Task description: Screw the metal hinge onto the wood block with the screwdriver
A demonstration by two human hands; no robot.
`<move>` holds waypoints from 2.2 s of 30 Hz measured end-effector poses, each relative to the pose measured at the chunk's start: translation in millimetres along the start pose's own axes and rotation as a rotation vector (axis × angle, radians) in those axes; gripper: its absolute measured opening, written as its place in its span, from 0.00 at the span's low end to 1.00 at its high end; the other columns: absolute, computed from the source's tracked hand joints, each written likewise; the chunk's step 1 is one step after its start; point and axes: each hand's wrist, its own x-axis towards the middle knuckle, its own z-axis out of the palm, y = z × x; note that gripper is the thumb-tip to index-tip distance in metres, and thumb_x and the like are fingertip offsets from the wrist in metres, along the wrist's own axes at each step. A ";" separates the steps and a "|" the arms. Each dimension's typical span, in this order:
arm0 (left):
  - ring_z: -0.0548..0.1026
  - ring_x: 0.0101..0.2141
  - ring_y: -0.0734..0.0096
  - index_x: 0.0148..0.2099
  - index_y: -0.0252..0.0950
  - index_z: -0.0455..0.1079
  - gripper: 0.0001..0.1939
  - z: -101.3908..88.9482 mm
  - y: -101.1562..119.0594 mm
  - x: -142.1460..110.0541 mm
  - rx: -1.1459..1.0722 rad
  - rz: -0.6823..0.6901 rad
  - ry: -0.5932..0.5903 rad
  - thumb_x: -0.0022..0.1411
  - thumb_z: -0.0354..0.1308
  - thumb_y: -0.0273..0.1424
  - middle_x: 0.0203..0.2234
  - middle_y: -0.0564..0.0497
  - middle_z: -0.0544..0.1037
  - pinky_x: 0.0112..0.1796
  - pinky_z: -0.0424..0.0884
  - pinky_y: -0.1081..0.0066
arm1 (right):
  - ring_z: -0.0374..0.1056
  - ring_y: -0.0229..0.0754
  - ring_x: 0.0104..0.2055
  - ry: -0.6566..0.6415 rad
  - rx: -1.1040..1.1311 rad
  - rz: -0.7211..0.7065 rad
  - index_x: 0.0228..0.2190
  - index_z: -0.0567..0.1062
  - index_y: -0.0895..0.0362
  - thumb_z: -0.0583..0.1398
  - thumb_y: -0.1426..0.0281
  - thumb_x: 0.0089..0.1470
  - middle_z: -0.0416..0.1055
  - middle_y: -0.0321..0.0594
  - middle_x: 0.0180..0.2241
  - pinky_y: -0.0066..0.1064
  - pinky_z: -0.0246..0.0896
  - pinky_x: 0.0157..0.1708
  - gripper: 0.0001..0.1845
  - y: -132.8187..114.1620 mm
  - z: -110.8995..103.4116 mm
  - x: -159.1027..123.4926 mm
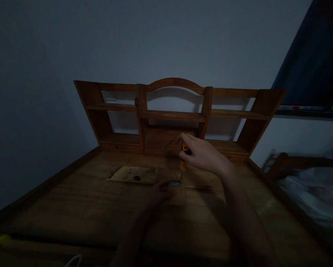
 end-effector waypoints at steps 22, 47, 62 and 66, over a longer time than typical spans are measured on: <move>0.77 0.41 0.58 0.57 0.38 0.69 0.34 3.5 5.7 -3.7 0.011 0.002 0.030 0.46 0.71 0.32 0.41 0.44 0.80 0.40 0.72 0.66 | 0.67 0.45 0.46 -0.043 0.051 -0.028 0.50 0.65 0.53 0.55 0.66 0.59 0.68 0.43 0.47 0.34 0.58 0.45 0.17 0.6 -7.0 -5.5; 0.77 0.41 0.59 0.59 0.37 0.67 0.36 0.7 -1.7 0.1 -0.017 0.001 -0.003 0.47 0.70 0.32 0.42 0.43 0.79 0.40 0.72 0.65 | 0.67 0.45 0.47 -0.041 0.064 -0.058 0.52 0.65 0.52 0.53 0.66 0.61 0.66 0.44 0.47 0.35 0.59 0.47 0.17 1.3 2.4 -1.3; 0.77 0.41 0.58 0.58 0.36 0.68 0.36 1.0 -2.9 3.0 -0.022 0.015 0.014 0.45 0.72 0.33 0.42 0.41 0.79 0.41 0.72 0.64 | 0.69 0.49 0.41 -0.052 0.002 0.039 0.49 0.65 0.56 0.51 0.57 0.61 0.72 0.45 0.38 0.36 0.59 0.39 0.20 -1.9 0.6 -0.8; 0.78 0.40 0.59 0.57 0.36 0.69 0.36 1.8 -2.0 2.2 -0.026 0.014 0.011 0.45 0.72 0.32 0.41 0.42 0.79 0.40 0.72 0.65 | 0.68 0.46 0.44 -0.041 0.043 -0.011 0.50 0.65 0.54 0.54 0.62 0.59 0.70 0.44 0.45 0.35 0.58 0.43 0.18 -0.1 -0.4 -1.3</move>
